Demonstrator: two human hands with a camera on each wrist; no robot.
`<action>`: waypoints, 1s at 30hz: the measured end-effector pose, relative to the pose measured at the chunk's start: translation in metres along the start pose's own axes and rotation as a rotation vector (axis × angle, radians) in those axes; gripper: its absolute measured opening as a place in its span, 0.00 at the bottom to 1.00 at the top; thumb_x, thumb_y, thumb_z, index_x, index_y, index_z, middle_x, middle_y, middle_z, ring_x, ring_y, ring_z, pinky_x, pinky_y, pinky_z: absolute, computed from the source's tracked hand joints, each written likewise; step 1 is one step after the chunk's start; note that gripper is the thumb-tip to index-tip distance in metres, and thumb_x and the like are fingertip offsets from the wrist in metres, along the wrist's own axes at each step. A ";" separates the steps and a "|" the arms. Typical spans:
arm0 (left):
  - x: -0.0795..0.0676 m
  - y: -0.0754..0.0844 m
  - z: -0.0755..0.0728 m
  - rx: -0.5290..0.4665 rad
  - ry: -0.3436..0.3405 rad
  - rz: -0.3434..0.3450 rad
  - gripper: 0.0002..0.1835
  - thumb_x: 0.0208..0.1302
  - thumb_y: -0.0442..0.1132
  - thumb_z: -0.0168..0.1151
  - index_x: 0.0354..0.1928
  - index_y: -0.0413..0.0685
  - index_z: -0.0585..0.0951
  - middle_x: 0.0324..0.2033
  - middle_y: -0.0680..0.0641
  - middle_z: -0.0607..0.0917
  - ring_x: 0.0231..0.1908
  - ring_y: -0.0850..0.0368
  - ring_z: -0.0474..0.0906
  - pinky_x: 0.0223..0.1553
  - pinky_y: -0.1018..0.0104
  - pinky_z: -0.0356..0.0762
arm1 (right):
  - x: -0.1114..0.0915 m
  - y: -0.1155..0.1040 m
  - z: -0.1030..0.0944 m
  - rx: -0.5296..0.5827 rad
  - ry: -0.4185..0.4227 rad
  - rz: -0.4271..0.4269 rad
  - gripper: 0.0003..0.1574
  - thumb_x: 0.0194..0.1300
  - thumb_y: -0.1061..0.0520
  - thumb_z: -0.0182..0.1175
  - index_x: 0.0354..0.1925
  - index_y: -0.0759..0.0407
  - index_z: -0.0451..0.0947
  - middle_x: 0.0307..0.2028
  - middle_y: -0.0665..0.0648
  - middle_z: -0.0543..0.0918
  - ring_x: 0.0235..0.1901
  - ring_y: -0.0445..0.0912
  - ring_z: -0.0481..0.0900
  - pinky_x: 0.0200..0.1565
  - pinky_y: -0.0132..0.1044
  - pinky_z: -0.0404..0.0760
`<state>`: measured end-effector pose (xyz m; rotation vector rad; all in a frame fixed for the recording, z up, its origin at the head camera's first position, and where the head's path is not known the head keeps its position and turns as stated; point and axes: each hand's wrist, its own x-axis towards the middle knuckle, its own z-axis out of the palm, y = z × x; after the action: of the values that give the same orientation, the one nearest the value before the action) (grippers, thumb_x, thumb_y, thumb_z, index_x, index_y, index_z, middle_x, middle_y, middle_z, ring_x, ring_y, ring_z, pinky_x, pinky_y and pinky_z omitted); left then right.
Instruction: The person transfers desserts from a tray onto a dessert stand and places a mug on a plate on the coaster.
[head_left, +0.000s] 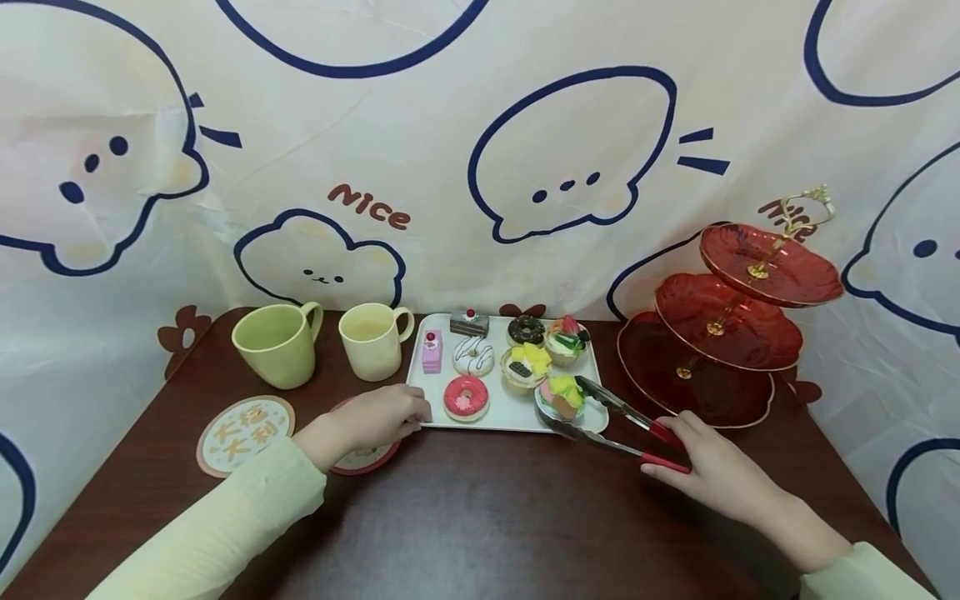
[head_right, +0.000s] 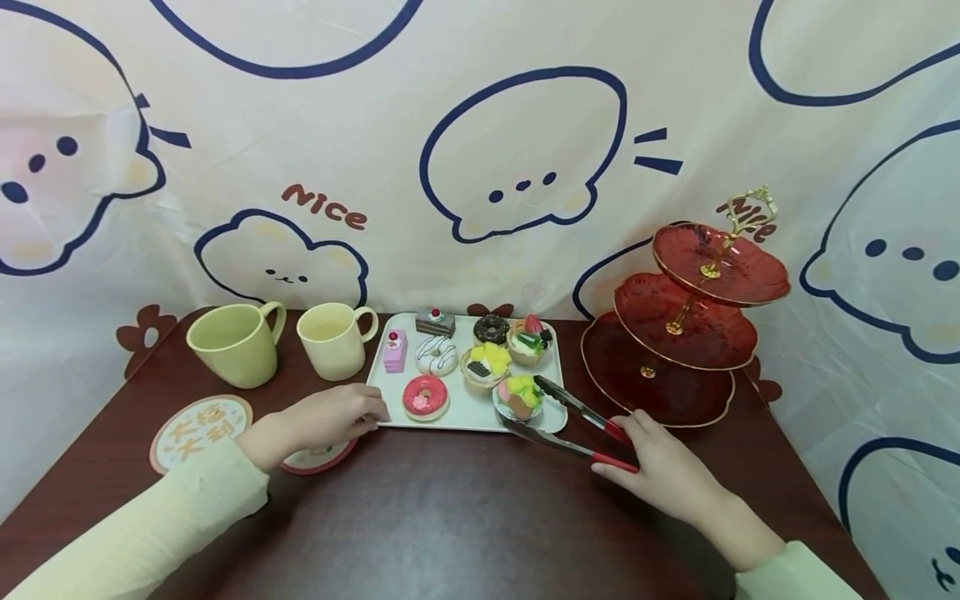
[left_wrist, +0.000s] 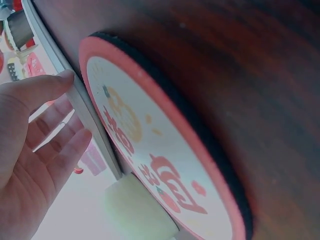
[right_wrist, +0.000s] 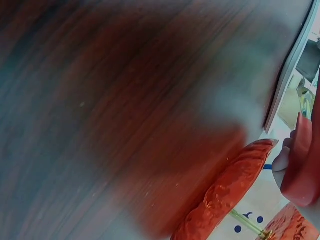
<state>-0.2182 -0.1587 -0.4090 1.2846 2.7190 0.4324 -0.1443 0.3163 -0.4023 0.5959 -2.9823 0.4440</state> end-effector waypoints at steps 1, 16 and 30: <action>0.000 0.000 0.000 -0.001 -0.002 0.000 0.06 0.62 0.28 0.71 0.40 0.44 0.88 0.31 0.52 0.82 0.32 0.61 0.78 0.38 0.64 0.82 | 0.001 -0.001 0.001 0.003 -0.002 -0.001 0.44 0.60 0.31 0.70 0.58 0.62 0.76 0.45 0.52 0.77 0.36 0.43 0.76 0.37 0.44 0.81; 0.000 0.003 -0.002 -0.009 -0.011 -0.019 0.06 0.63 0.27 0.70 0.40 0.44 0.88 0.31 0.51 0.82 0.32 0.60 0.78 0.39 0.63 0.82 | 0.014 -0.004 0.005 -0.008 -0.022 -0.012 0.42 0.62 0.32 0.69 0.58 0.62 0.77 0.42 0.50 0.76 0.33 0.40 0.73 0.34 0.38 0.78; 0.000 0.002 -0.001 0.001 -0.001 -0.006 0.06 0.62 0.27 0.70 0.40 0.44 0.88 0.31 0.51 0.82 0.33 0.59 0.79 0.39 0.63 0.82 | 0.017 -0.008 0.005 -0.063 -0.013 -0.022 0.37 0.64 0.41 0.72 0.59 0.65 0.77 0.45 0.55 0.79 0.37 0.45 0.76 0.40 0.46 0.81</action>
<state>-0.2174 -0.1577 -0.4077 1.2757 2.7220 0.4302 -0.1571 0.3010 -0.4029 0.6269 -2.9866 0.3445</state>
